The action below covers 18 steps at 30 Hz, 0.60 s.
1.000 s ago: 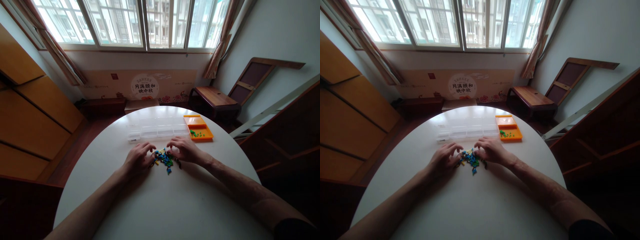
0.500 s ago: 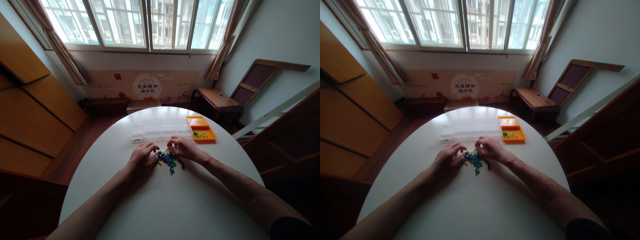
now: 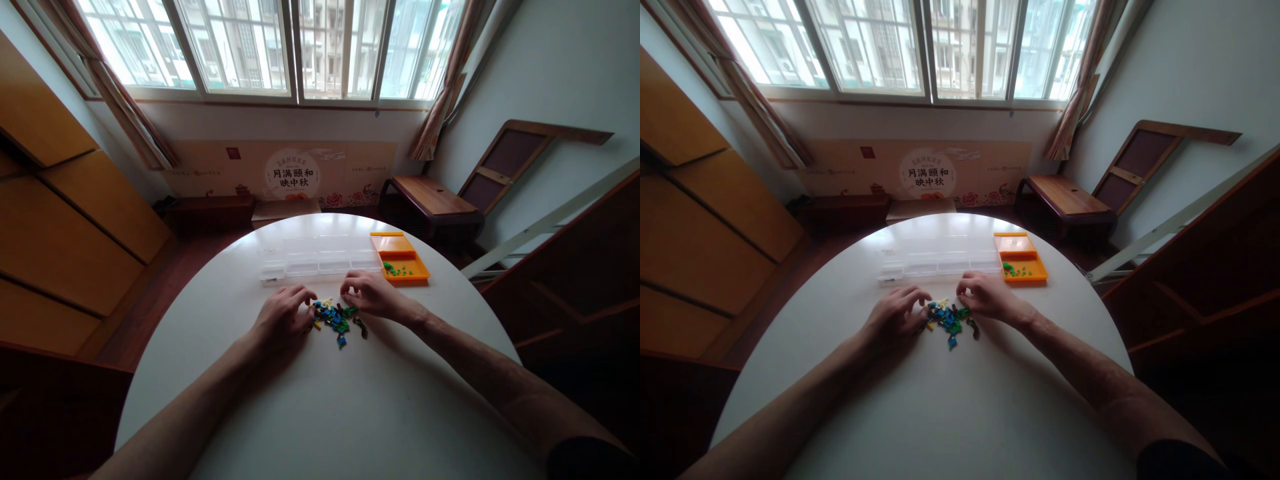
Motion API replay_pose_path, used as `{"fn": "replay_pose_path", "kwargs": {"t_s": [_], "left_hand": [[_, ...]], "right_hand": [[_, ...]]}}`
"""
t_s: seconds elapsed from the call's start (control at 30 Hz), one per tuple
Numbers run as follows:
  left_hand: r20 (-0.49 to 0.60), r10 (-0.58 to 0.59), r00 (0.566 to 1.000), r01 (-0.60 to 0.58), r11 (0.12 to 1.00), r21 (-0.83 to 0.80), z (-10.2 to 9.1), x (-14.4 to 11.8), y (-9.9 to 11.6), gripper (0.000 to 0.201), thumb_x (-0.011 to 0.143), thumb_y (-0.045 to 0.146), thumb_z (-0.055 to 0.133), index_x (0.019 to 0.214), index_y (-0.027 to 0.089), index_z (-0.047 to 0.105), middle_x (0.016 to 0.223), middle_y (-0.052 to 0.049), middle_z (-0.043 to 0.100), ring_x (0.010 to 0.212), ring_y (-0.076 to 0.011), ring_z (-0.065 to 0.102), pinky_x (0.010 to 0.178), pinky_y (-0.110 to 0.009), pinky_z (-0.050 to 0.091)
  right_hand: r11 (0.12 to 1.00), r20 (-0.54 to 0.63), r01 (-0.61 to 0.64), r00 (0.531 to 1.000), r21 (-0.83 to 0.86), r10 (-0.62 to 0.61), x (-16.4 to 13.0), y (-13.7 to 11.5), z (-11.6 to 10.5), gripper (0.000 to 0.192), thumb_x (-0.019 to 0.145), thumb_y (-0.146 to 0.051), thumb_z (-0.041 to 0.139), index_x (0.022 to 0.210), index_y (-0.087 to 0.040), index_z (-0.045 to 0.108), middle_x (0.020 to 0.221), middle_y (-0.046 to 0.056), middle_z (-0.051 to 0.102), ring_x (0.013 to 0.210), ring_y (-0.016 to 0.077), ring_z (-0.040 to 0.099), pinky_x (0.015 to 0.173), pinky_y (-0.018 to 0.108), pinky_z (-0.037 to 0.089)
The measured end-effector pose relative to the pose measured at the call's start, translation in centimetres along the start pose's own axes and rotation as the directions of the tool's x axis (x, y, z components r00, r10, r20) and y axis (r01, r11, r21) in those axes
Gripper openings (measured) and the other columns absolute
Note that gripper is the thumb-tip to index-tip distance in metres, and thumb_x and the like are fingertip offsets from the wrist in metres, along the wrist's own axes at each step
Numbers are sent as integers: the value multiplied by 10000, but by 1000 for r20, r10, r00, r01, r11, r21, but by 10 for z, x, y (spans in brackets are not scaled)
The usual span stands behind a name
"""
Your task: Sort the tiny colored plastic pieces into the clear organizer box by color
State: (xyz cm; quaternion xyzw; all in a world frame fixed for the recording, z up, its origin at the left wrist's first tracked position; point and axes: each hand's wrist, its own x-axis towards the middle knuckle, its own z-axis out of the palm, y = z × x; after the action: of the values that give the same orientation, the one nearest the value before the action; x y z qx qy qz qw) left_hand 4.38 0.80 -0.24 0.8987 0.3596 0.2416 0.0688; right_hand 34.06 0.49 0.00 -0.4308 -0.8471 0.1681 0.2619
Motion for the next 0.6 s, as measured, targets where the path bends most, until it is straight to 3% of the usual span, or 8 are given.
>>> {"fn": "replay_pose_path", "kwargs": {"t_s": [0.2,0.33,0.43,0.6], "left_hand": [[1,-2,1000,2,1000,-13,-2,0,1,140,1020,274,596,1068,234,721,1037,-30,767,782,-187,659,847,-356,519],[10,3,1000,-3,1000,-18,-1,0,-1,139,1030,284,595,1075,239,719,1043,-29,774,788,-188,662,861,-361,519],[13,7,1000,-7,1000,-14,0,-1,-3,141,1034,293,601,1086,243,721,1047,-29,774,796,-191,665,858,-359,518],[13,-6,1000,6,1000,-9,1,-2,-5,146,1037,299,609,1097,241,729,1054,-26,770,795,-189,661,856,-358,516]], "right_hand": [[1000,-50,8,999,3,-8,1,-2,4,78,977,-162,687,947,-209,741,928,17,744,808,151,647,777,289,483],[1000,-186,12,983,-4,-13,5,0,-4,103,1027,-196,651,960,-214,728,920,29,752,810,176,644,806,326,506],[998,-310,-41,951,-54,22,9,11,-15,112,1027,-189,631,988,-213,733,974,54,763,850,202,658,865,366,535],[986,-350,-142,931,-83,105,9,36,-28,127,987,-176,621,1016,-204,742,990,72,770,836,222,676,846,386,561]]}}
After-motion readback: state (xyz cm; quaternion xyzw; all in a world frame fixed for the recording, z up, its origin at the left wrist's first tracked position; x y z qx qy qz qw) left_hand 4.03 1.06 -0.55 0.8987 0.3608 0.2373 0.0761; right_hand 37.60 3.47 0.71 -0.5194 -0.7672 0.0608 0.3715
